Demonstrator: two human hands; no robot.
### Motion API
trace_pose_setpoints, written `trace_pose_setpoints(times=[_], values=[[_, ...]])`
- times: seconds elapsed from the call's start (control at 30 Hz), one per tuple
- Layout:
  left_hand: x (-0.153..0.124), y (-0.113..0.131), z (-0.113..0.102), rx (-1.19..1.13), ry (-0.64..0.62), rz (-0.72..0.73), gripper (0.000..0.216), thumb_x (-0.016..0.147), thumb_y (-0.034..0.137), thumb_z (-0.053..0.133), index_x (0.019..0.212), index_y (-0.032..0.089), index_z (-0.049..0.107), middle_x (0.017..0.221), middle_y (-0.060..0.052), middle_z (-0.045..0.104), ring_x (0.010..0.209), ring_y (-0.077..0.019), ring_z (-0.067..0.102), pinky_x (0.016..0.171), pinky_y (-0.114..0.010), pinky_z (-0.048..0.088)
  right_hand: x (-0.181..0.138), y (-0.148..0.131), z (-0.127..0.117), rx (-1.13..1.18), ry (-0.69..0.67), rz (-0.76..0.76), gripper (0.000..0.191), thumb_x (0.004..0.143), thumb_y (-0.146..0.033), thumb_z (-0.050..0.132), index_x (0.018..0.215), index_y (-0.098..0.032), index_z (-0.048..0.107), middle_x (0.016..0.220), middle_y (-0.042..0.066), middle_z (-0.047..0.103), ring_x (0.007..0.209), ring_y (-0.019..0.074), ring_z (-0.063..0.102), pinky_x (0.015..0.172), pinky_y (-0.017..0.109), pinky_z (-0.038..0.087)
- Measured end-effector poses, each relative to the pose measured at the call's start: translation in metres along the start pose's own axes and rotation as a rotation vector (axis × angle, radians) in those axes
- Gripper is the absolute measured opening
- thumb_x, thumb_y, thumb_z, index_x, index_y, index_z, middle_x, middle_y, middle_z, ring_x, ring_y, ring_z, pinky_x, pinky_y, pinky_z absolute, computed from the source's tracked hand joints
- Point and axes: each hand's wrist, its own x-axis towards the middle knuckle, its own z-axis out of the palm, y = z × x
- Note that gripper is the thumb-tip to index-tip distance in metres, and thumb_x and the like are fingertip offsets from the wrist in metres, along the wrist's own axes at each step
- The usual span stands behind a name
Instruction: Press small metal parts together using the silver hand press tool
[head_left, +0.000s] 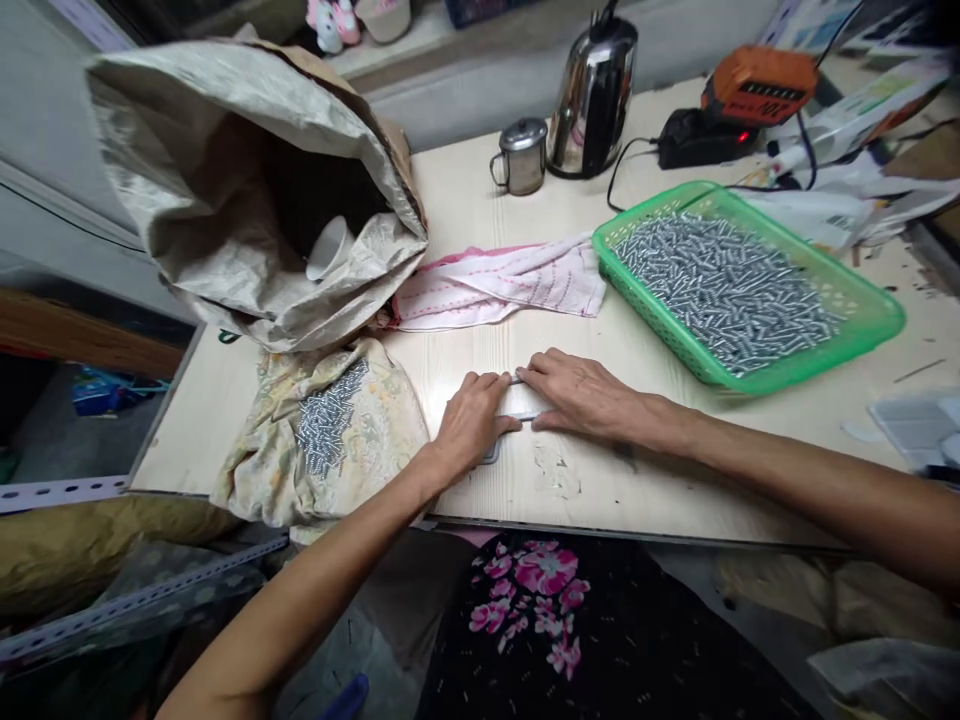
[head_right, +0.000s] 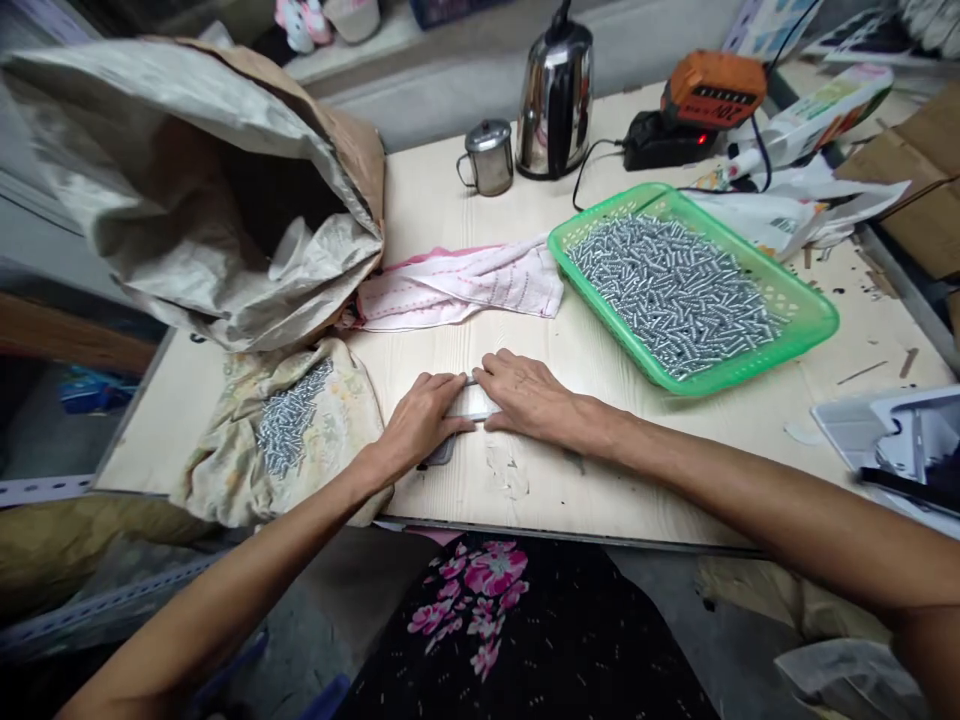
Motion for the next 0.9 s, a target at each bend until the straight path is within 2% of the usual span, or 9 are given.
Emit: trace_pose_setpoints(times=[0.07, 0.17, 0.23, 0.3, 0.37, 0.47, 0.53, 0.73, 0.9], values=[[-0.011, -0.013, -0.019, -0.066, 0.142, -0.028, 0.058, 0.079, 0.030, 0.074, 0.130, 0.015, 0.051, 0.132, -0.015, 0.055, 0.120, -0.0272, 0.049, 0.099, -0.041, 0.043, -0.006, -0.004, -0.008, 0.013, 0.095, -0.066, 0.056, 0.080, -0.038, 0.074, 0.125, -0.013, 0.051, 0.123, 0.016, 0.054, 0.110, 0.0284, 0.050, 0.085, 0.039, 0.045], [-0.043, -0.028, -0.047, -0.108, 0.381, -0.213, 0.033, 0.089, 0.033, 0.062, 0.116, 0.015, 0.062, 0.118, -0.011, 0.062, 0.108, -0.0228, 0.057, 0.094, -0.036, 0.044, -0.008, -0.023, -0.013, -0.016, 0.206, -0.145, 0.034, 0.094, -0.024, 0.056, 0.127, -0.016, 0.053, 0.120, 0.013, 0.056, 0.108, 0.0251, 0.051, 0.084, 0.037, 0.044], [-0.070, -0.031, -0.052, -0.089, 0.414, -0.336, 0.023, 0.093, 0.034, 0.055, 0.094, 0.016, 0.069, 0.096, -0.007, 0.066, 0.090, -0.0198, 0.060, 0.086, -0.033, 0.046, 0.000, -0.040, -0.008, -0.040, 0.185, -0.218, 0.025, 0.098, -0.017, 0.046, 0.119, -0.018, 0.059, 0.102, 0.009, 0.060, 0.092, 0.0207, 0.053, 0.073, 0.033, 0.042], [-0.094, -0.028, -0.041, -0.062, 0.366, -0.382, 0.024, 0.093, 0.032, 0.055, 0.082, 0.016, 0.070, 0.084, -0.006, 0.065, 0.083, -0.0196, 0.058, 0.081, -0.032, 0.045, 0.014, -0.056, 0.005, -0.056, 0.106, -0.329, 0.021, 0.098, -0.014, 0.045, 0.108, -0.017, 0.063, 0.093, 0.007, 0.058, 0.081, 0.0175, 0.050, 0.066, 0.030, 0.039], [-0.110, -0.021, -0.018, -0.062, 0.332, -0.380, 0.021, 0.092, 0.029, 0.056, 0.085, 0.016, 0.071, 0.084, -0.006, 0.065, 0.085, -0.0208, 0.056, 0.080, -0.032, 0.045, 0.031, -0.069, 0.021, -0.084, 0.032, -0.416, 0.017, 0.096, -0.012, 0.047, 0.095, -0.014, 0.064, 0.092, 0.007, 0.057, 0.079, 0.0167, 0.049, 0.065, 0.029, 0.038], [-0.120, -0.011, 0.015, -0.070, 0.340, -0.363, 0.019, 0.093, 0.026, 0.056, 0.097, 0.016, 0.071, 0.089, -0.008, 0.065, 0.090, -0.0222, 0.054, 0.082, -0.034, 0.045, 0.050, -0.079, 0.039, -0.137, -0.040, -0.495, 0.016, 0.094, -0.010, 0.050, 0.086, -0.013, 0.063, 0.091, 0.008, 0.057, 0.080, 0.0179, 0.051, 0.065, 0.030, 0.039], [-0.120, -0.007, 0.027, -0.065, 0.336, -0.362, 0.018, 0.093, 0.023, 0.055, 0.095, 0.018, 0.071, 0.089, -0.007, 0.064, 0.089, -0.0223, 0.053, 0.081, -0.034, 0.045, 0.056, -0.080, 0.044, -0.157, -0.045, -0.520, 0.014, 0.094, -0.011, 0.051, 0.085, -0.013, 0.062, 0.088, 0.007, 0.056, 0.079, 0.0184, 0.052, 0.064, 0.031, 0.038], [-0.117, -0.008, 0.031, -0.150, 0.300, -0.411, 0.022, 0.094, 0.022, 0.053, 0.082, 0.020, 0.072, 0.083, -0.007, 0.065, 0.087, -0.0226, 0.052, 0.076, -0.034, 0.045, 0.057, -0.067, 0.047, -0.098, 0.067, -0.668, 0.016, 0.096, -0.012, 0.047, 0.085, -0.015, 0.059, 0.085, 0.005, 0.058, 0.076, 0.0179, 0.051, 0.064, 0.030, 0.038], [-0.118, -0.009, 0.038, -0.239, 0.323, -0.426, 0.022, 0.094, 0.020, 0.051, 0.088, 0.022, 0.072, 0.087, -0.006, 0.067, 0.088, -0.0222, 0.053, 0.077, -0.035, 0.045, 0.057, -0.080, 0.039, 0.267, 0.234, -0.597, 0.020, 0.100, -0.016, 0.039, 0.100, -0.018, 0.059, 0.089, 0.005, 0.062, 0.080, 0.0162, 0.056, 0.072, 0.031, 0.044]])
